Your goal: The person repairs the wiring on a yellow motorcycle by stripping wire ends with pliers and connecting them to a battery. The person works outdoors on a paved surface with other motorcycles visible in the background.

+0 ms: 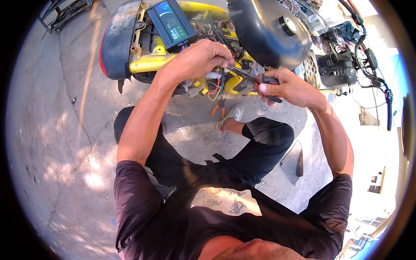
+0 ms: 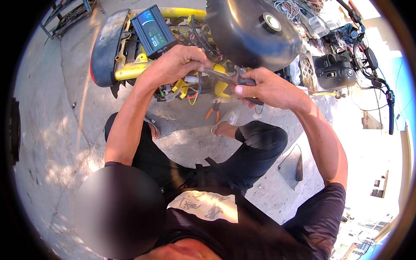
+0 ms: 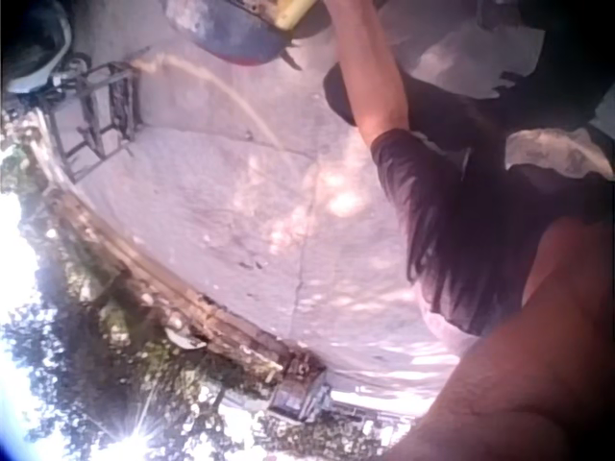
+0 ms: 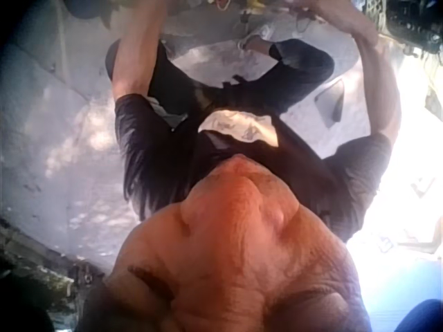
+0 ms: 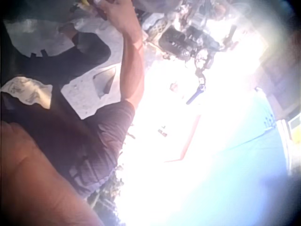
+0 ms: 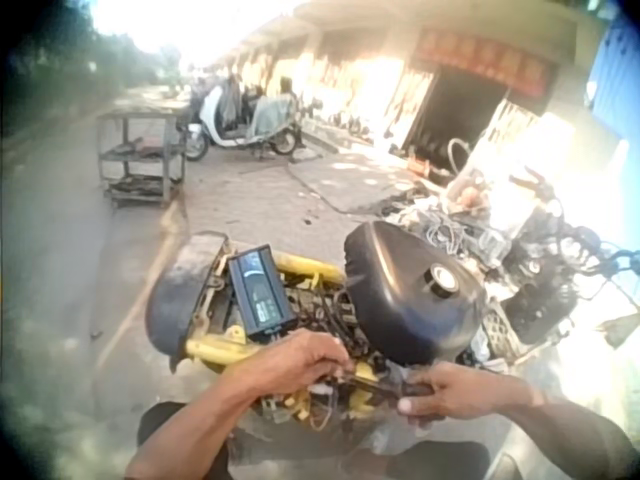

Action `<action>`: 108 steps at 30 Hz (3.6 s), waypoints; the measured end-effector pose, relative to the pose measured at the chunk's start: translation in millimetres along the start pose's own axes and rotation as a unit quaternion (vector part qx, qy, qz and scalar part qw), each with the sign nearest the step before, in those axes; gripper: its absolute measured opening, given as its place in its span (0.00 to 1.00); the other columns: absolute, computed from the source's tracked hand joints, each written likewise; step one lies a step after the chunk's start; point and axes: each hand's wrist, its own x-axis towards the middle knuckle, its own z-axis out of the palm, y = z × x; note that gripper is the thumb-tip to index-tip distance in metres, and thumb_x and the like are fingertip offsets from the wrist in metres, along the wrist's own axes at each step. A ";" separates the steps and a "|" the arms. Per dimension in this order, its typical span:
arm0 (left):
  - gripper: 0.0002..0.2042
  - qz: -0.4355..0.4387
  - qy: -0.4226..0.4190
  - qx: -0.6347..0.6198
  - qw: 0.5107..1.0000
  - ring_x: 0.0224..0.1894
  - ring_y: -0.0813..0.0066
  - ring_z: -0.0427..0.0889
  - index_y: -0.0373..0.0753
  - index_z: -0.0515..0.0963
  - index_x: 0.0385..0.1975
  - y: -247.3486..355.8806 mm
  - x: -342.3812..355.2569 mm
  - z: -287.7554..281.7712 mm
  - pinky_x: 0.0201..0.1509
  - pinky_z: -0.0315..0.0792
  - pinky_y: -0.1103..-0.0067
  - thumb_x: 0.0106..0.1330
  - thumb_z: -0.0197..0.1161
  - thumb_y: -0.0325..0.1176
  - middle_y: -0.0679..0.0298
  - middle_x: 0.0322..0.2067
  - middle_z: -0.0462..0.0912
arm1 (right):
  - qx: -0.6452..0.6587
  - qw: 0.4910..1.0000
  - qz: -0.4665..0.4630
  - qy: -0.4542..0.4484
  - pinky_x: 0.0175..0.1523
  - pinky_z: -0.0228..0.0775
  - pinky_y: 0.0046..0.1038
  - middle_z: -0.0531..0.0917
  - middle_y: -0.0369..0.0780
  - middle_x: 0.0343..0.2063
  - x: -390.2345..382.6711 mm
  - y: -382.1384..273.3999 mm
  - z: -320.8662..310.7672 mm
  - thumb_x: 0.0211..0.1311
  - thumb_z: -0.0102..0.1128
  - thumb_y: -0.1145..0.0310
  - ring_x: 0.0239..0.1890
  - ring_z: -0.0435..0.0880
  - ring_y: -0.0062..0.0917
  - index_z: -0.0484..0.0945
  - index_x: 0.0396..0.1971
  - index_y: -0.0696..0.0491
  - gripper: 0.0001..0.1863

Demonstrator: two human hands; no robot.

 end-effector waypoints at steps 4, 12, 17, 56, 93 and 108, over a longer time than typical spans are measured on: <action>0.07 0.013 0.004 0.004 1.000 0.40 0.66 0.86 0.36 0.88 0.45 0.2 -0.3 1.6 0.46 0.78 0.70 0.70 0.68 0.23 0.62 0.36 0.88 | 0.008 1.000 0.006 0.003 0.35 0.74 0.23 0.82 0.34 0.27 0.7 1.3 -0.6 0.79 0.65 0.54 0.29 0.80 0.17 0.83 0.45 0.61 0.21; 0.06 0.028 0.009 0.083 0.996 0.42 0.55 0.87 0.35 0.88 0.42 7.6 2.1 6.3 0.47 0.79 0.65 0.69 0.67 0.23 0.55 0.36 0.88 | -0.067 0.996 0.050 0.040 0.34 0.73 0.28 0.81 0.38 0.22 -1.2 -16.1 -3.7 0.76 0.67 0.59 0.26 0.79 0.20 0.85 0.39 0.63 0.18; 0.08 0.063 0.001 0.180 0.982 0.41 0.48 0.85 0.36 0.88 0.41 15.6 4.5 9.0 0.46 0.78 0.61 0.67 0.64 0.21 0.53 0.33 0.86 | -0.308 0.946 0.007 0.101 0.44 0.81 0.41 0.86 0.53 0.27 -9.1 -42.3 5.2 0.73 0.67 0.63 0.33 0.88 0.45 0.86 0.40 0.66 0.17; 0.09 -0.146 0.134 -0.160 0.967 0.46 0.79 0.88 0.31 0.85 0.51 16.9 -8.0 8.6 0.53 0.82 0.79 0.74 0.67 0.24 0.62 0.42 0.91 | 0.589 0.777 -0.222 -0.026 0.58 0.83 0.46 0.83 0.53 0.53 42.6 52.7 144.5 0.84 0.55 0.59 0.54 0.88 0.44 0.77 0.45 0.60 0.16; 0.09 -0.158 0.071 -0.102 0.980 0.37 0.83 0.81 0.32 0.87 0.47 8.4 0.9 -1.3 0.44 0.78 0.80 0.73 0.63 0.24 0.68 0.34 0.87 | 0.646 0.753 -0.125 0.005 0.45 0.82 0.38 0.83 0.46 0.41 58.9 33.3 131.4 0.82 0.59 0.55 0.40 0.86 0.35 0.71 0.57 0.59 0.21; 0.09 -0.099 -0.011 -0.038 0.994 0.29 0.80 0.81 0.32 0.86 0.45 10.6 5.4 -7.6 0.33 0.75 0.78 0.70 0.62 0.22 0.65 0.30 0.88 | 0.487 0.863 -0.070 -0.111 0.25 0.67 0.28 0.80 0.46 0.31 64.3 87.5 40.9 0.76 0.67 0.61 0.26 0.80 0.27 0.74 0.48 0.61 0.18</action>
